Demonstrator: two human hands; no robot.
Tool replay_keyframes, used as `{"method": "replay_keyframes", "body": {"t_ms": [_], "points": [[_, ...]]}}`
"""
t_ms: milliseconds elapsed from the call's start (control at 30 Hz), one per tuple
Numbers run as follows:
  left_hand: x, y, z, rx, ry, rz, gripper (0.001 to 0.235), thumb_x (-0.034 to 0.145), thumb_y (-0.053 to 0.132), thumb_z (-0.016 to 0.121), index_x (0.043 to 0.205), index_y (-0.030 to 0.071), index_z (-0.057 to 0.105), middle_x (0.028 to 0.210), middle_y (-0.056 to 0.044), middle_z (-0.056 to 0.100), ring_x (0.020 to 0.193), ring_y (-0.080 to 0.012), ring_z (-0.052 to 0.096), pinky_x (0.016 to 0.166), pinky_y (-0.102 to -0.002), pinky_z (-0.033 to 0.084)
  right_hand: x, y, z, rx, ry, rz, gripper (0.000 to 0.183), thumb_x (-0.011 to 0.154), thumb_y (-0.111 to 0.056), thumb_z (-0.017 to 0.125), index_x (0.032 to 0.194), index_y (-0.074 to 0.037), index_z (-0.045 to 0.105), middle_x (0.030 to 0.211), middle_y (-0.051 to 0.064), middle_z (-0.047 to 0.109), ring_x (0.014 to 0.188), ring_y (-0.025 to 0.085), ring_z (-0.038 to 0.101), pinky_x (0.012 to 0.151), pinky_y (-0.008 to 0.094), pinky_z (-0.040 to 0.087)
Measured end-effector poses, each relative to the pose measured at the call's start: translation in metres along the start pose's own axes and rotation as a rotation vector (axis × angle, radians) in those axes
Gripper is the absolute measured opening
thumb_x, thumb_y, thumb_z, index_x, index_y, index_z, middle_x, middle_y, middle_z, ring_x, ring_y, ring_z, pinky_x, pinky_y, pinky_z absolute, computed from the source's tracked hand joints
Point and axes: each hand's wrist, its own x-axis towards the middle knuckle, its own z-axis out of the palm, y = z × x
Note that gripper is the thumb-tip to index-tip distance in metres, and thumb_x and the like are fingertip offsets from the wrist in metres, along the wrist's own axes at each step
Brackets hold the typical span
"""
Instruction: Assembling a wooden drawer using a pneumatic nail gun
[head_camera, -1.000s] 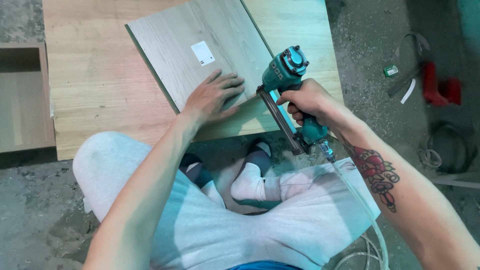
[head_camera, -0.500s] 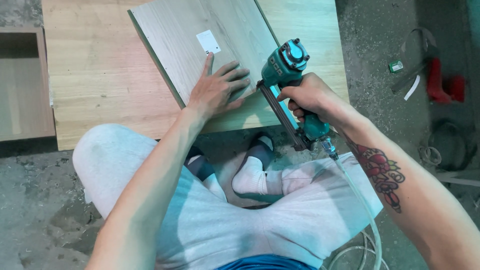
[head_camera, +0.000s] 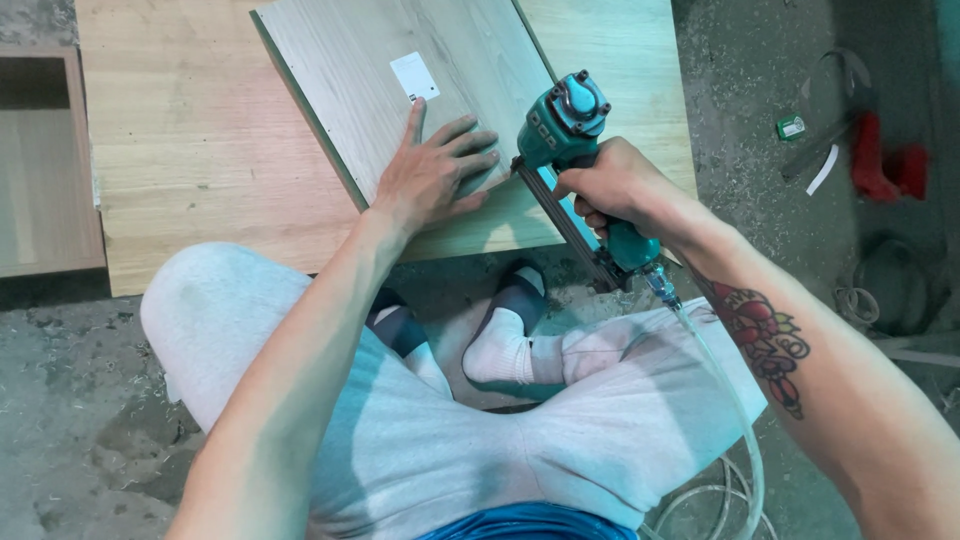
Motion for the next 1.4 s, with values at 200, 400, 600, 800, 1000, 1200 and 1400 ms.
{"method": "replay_keyframes", "body": {"t_ms": [200,400,600,800,1000,1200,1400], "points": [[-0.001,-0.003,0.005,0.029,0.014,0.015,0.044,0.096,0.049,0.066,0.135,0.030,0.067,0.153,0.000,0.056,0.150,-0.0237,0.039,0.119,-0.076,0.001,-0.004,-0.003,-0.004,-0.003,-0.001,0.017,0.019,0.088,-0.010,0.065,0.079,0.007,0.067,0.055,0.011,0.049,0.041,0.019,0.049,0.038,0.039,0.046],[0.000,0.000,0.000,0.012,0.001,0.006,0.044,0.095,0.047,0.066,0.136,0.030,0.067,0.152,0.000,0.056,0.150,-0.0243,0.040,0.119,-0.077,0.002,-0.009,-0.004,-0.003,0.031,0.004,0.045,0.020,0.086,-0.010,0.066,0.087,0.010,0.071,0.055,0.011,0.049,0.042,0.018,0.051,0.039,0.037,0.047],[-0.007,0.005,-0.012,0.032,-0.023,-0.011,0.049,0.095,0.047,0.065,0.141,0.029,0.063,0.156,0.000,0.052,0.151,-0.0240,0.038,0.122,-0.072,0.008,-0.019,-0.008,-0.005,0.120,0.022,0.026,0.017,0.087,-0.009,0.066,0.078,0.004,0.062,0.056,0.007,0.048,0.043,0.015,0.047,0.039,0.035,0.045],[-0.040,-0.005,-0.028,-0.036,-0.069,-0.025,0.058,0.090,0.042,0.069,0.145,0.027,0.058,0.159,-0.001,0.049,0.152,-0.0244,0.038,0.125,-0.066,0.011,-0.025,-0.009,0.007,0.195,0.044,0.021,0.016,0.088,-0.008,0.066,0.078,0.003,0.061,0.056,0.006,0.048,0.042,0.014,0.047,0.037,0.036,0.044],[-0.046,-0.007,-0.020,0.050,-0.025,-0.019,0.058,0.090,0.046,0.068,0.144,0.028,0.060,0.157,0.002,0.051,0.152,-0.0211,0.037,0.124,-0.067,0.010,-0.032,-0.014,0.027,0.197,-0.003,0.016,0.018,0.087,-0.008,0.068,0.076,0.004,0.060,0.055,0.009,0.048,0.040,0.016,0.046,0.035,0.038,0.043],[-0.047,-0.011,-0.014,0.031,0.053,-0.002,0.055,0.088,0.045,0.071,0.140,0.027,0.064,0.155,0.001,0.053,0.149,-0.0220,0.041,0.123,-0.068,0.013,-0.034,-0.016,0.037,0.158,-0.015,0.026,0.018,0.088,-0.008,0.066,0.076,0.004,0.061,0.054,0.008,0.048,0.039,0.017,0.047,0.035,0.038,0.044],[-0.048,-0.013,-0.008,0.036,0.069,0.008,0.051,0.089,0.045,0.071,0.137,0.028,0.065,0.153,0.001,0.055,0.150,-0.0213,0.040,0.123,-0.069,0.011,-0.035,-0.017,0.042,0.104,-0.011,0.013,0.019,0.087,-0.009,0.068,0.073,0.003,0.062,0.053,0.008,0.049,0.039,0.017,0.048,0.036,0.037,0.044]]}}
